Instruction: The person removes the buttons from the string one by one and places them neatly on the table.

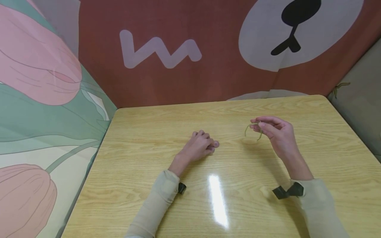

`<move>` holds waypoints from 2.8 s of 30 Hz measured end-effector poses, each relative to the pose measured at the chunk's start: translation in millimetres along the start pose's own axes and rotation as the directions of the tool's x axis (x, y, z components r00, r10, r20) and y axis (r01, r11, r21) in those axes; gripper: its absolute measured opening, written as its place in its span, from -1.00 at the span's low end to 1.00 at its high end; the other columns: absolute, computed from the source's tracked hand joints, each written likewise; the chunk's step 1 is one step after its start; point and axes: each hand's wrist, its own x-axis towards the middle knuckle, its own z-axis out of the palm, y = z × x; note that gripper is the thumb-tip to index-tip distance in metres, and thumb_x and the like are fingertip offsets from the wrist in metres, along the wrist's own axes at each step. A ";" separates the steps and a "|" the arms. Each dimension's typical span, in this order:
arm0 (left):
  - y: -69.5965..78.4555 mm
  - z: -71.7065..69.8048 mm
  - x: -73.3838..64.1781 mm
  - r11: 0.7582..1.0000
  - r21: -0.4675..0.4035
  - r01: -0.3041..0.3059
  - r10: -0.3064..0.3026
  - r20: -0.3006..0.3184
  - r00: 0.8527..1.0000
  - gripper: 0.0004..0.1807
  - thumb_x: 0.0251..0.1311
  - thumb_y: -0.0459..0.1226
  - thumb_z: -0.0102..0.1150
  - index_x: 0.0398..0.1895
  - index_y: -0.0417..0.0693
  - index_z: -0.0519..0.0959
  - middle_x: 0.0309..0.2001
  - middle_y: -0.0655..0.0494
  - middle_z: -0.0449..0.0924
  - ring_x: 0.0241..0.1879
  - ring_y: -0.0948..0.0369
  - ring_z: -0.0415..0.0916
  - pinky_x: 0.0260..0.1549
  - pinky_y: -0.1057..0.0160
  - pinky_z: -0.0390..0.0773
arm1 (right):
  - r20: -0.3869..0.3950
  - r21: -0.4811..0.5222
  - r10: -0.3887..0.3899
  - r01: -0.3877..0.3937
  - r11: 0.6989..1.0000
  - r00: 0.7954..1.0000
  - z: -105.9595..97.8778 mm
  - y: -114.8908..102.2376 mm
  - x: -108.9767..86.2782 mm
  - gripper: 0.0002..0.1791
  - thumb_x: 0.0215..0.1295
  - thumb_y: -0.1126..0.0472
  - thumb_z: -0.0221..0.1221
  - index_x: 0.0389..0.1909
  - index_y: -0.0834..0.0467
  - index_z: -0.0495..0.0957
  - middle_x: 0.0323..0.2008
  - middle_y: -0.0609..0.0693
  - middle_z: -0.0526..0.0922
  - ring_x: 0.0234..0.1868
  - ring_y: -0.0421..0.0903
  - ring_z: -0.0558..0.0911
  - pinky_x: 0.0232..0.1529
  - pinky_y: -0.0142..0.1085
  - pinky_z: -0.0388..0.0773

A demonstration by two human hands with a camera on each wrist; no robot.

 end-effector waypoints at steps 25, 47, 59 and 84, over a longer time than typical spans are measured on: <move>-21.8 -36.1 -5.5 0.984 -0.174 0.045 -0.110 -0.385 0.916 -0.78 0.45 -0.20 0.26 -0.03 -0.16 0.68 -0.07 -0.04 0.64 -0.01 -0.03 0.54 0.08 -0.08 0.51 | 0.058 -0.090 0.023 -0.018 0.996 0.998 -3.9 1.4 -2.0 -0.78 0.45 0.58 0.08 -0.05 0.44 0.68 -0.14 0.13 0.80 -0.15 -0.04 0.80 -0.13 -0.32 0.71; -15.7 -44.0 0.1 0.986 -0.164 0.024 -0.089 -0.396 0.914 -0.77 0.46 -0.18 0.24 0.01 -0.12 0.69 -0.01 -0.02 0.65 0.07 -0.02 0.54 0.12 -0.07 0.49 | 0.031 -0.135 0.027 -0.022 0.991 0.999 -0.8 1.7 -1.5 -0.78 0.46 0.54 0.10 -0.02 0.44 0.67 -0.12 0.12 0.80 -0.15 -0.06 0.78 -0.16 -0.32 0.68; 1.4 -55.2 7.8 0.991 -0.126 -0.047 -0.014 -0.444 0.896 -0.75 0.46 -0.14 0.24 0.02 -0.10 0.68 -0.03 0.02 0.65 0.03 0.03 0.55 0.09 -0.01 0.52 | 0.018 -0.149 0.031 -0.028 0.988 0.999 -0.1 -0.8 -0.3 -0.80 0.46 0.53 0.12 -0.07 0.40 0.70 -0.16 0.09 0.81 -0.20 -0.10 0.78 -0.26 -0.35 0.62; 31.4 -59.7 23.1 0.990 -0.027 -0.142 0.106 -0.529 0.842 -0.59 0.32 -0.02 0.39 0.07 -0.08 0.69 -0.03 0.04 0.64 -0.01 0.07 0.57 -0.05 0.09 0.56 | 0.032 -0.169 0.069 -0.063 0.984 0.997 5.0 2.4 -1.1 -0.81 0.45 0.50 0.16 -0.08 0.34 0.73 -0.16 0.03 0.81 -0.20 -0.14 0.77 -0.20 -0.39 0.58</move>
